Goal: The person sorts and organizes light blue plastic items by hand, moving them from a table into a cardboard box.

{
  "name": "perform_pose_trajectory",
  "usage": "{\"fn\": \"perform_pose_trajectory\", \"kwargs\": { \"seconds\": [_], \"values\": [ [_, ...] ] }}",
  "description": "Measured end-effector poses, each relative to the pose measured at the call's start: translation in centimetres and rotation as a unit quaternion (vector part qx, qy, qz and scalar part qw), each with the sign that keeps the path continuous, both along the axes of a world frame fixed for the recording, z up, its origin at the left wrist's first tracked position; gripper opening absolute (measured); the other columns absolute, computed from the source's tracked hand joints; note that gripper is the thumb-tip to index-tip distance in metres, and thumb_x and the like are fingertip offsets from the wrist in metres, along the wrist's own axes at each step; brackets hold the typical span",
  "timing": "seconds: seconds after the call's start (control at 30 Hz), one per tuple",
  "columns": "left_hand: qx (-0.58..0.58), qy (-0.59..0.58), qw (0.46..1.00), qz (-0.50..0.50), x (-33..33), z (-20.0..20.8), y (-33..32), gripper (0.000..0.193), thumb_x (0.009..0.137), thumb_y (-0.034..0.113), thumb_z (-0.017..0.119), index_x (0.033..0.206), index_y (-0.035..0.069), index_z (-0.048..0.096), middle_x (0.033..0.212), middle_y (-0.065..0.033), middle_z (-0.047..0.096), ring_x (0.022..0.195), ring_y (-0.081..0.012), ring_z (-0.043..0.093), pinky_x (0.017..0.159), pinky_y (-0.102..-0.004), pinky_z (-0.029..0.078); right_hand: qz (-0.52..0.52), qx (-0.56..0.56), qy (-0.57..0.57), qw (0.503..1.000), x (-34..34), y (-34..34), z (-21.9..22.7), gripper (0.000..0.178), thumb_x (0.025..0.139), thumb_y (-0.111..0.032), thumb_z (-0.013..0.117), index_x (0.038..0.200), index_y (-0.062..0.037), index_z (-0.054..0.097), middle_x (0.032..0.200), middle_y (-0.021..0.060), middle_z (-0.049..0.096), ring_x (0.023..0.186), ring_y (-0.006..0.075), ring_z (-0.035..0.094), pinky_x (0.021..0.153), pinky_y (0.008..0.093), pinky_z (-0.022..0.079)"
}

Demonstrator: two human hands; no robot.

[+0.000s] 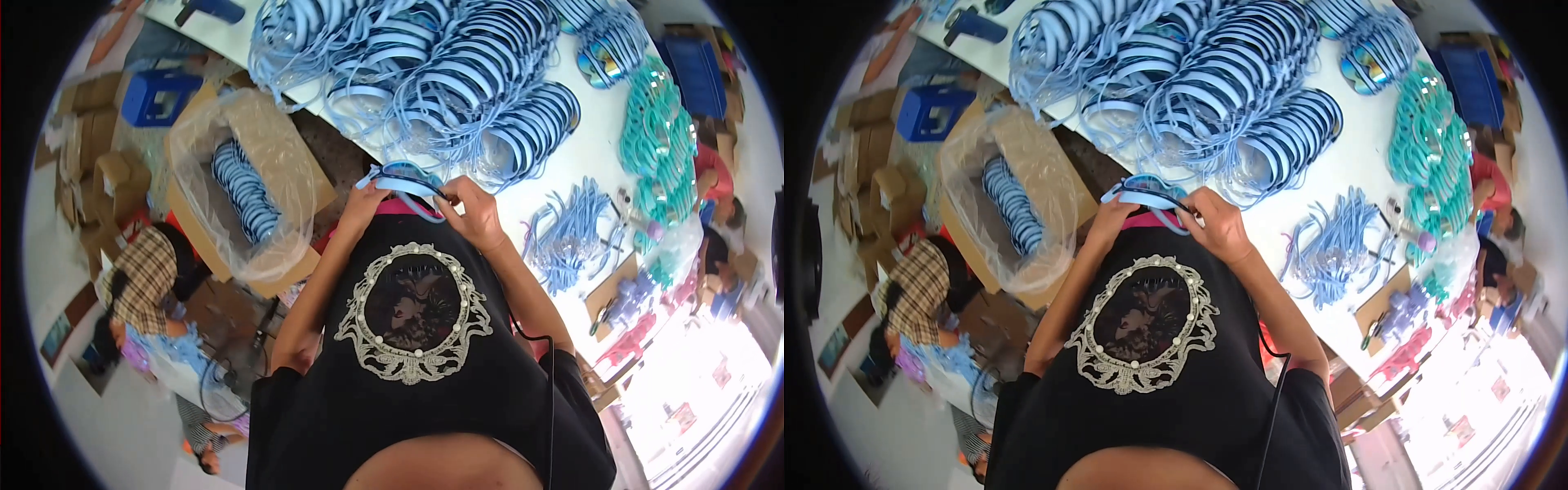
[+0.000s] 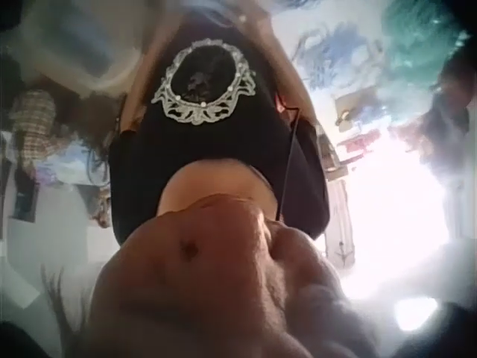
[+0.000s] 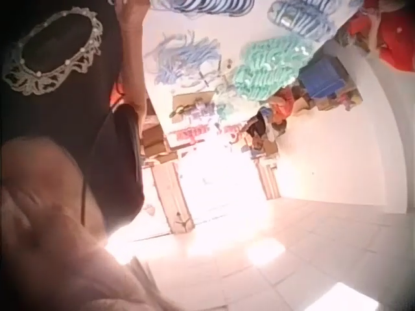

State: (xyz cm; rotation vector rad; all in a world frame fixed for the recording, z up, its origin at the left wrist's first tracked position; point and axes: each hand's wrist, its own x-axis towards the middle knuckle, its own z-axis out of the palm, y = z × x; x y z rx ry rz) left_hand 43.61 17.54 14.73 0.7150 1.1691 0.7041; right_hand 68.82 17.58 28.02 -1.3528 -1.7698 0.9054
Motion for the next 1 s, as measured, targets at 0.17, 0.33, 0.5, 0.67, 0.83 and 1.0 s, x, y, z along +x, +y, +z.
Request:
{"fn": "perform_pose_trajectory", "kwargs": {
  "seconds": [0.17,0.33,0.5,0.67,0.83,1.0],
  "values": [
    [0.029,0.026,0.949,-0.313,1.9,2.9,2.0,0.029,0.101,0.015,0.062,0.124,-0.003,0.068,0.114,-0.0080,0.073,0.106,-0.0142,0.067,0.095,-0.0289,0.051,-0.202,-0.112,0.041,0.972,4.9,-3.6,-3.8,0.016,0.088,-0.003,0.077,0.098,-0.0014,0.065,0.077,0.0059,0.065,0.068,0.0129,0.066,0.063,0.0273,0.057],
    [0.025,-0.001,0.902,-0.430,8.4,3.8,3.2,0.030,0.102,0.016,0.061,0.126,-0.002,0.067,0.115,-0.0084,0.073,0.106,-0.0144,0.067,0.097,-0.0290,0.050,-0.285,-0.100,-0.046,0.952,12.4,-3.4,-9.1,0.016,0.086,-0.007,0.077,0.095,-0.0027,0.065,0.080,0.0078,0.068,0.069,0.0156,0.066,0.064,0.0293,0.055],
    [0.002,-0.044,0.915,-0.402,18.6,1.3,5.0,0.045,0.104,0.032,0.060,0.137,0.002,0.059,0.118,-0.0092,0.072,0.108,-0.0163,0.066,0.094,-0.0305,0.051,-0.324,-0.039,-0.109,0.939,14.2,-1.6,-13.0,0.017,0.085,-0.010,0.078,0.095,-0.0057,0.065,0.084,0.0089,0.065,0.069,0.0229,0.066,0.064,0.0330,0.053],
    [-0.201,-0.073,0.957,-0.197,25.6,-2.3,6.9,0.056,0.104,0.049,0.055,0.134,0.002,0.056,0.121,-0.0154,0.068,0.107,-0.0235,0.067,0.094,-0.0380,0.053,-0.385,-0.034,-0.119,0.914,13.1,-1.6,-12.3,0.019,0.089,-0.016,0.075,0.104,-0.0093,0.067,0.088,0.0071,0.065,0.073,0.0265,0.066,0.066,0.0364,0.053],
    [-0.235,-0.041,0.959,-0.151,28.4,-4.0,8.0,0.053,0.107,0.050,0.047,0.128,0.001,0.057,0.118,-0.0185,0.067,0.107,-0.0285,0.067,0.095,-0.0443,0.054,-0.389,-0.081,-0.161,0.904,13.0,-1.9,-11.6,0.039,0.090,-0.016,0.074,0.127,-0.0096,0.064,0.091,0.0074,0.065,0.080,0.0228,0.067,0.071,0.0356,0.054],
    [-0.234,-0.034,0.956,-0.173,28.2,-4.3,8.7,0.056,0.107,0.051,0.048,0.128,-0.001,0.056,0.119,-0.0205,0.067,0.107,-0.0311,0.068,0.098,-0.0452,0.055,-0.431,-0.061,-0.104,0.894,14.6,-1.4,-10.7,0.031,0.091,-0.011,0.070,0.122,-0.0090,0.068,0.099,0.0093,0.067,0.085,0.0270,0.067,0.074,0.0371,0.055]
  ]
}}
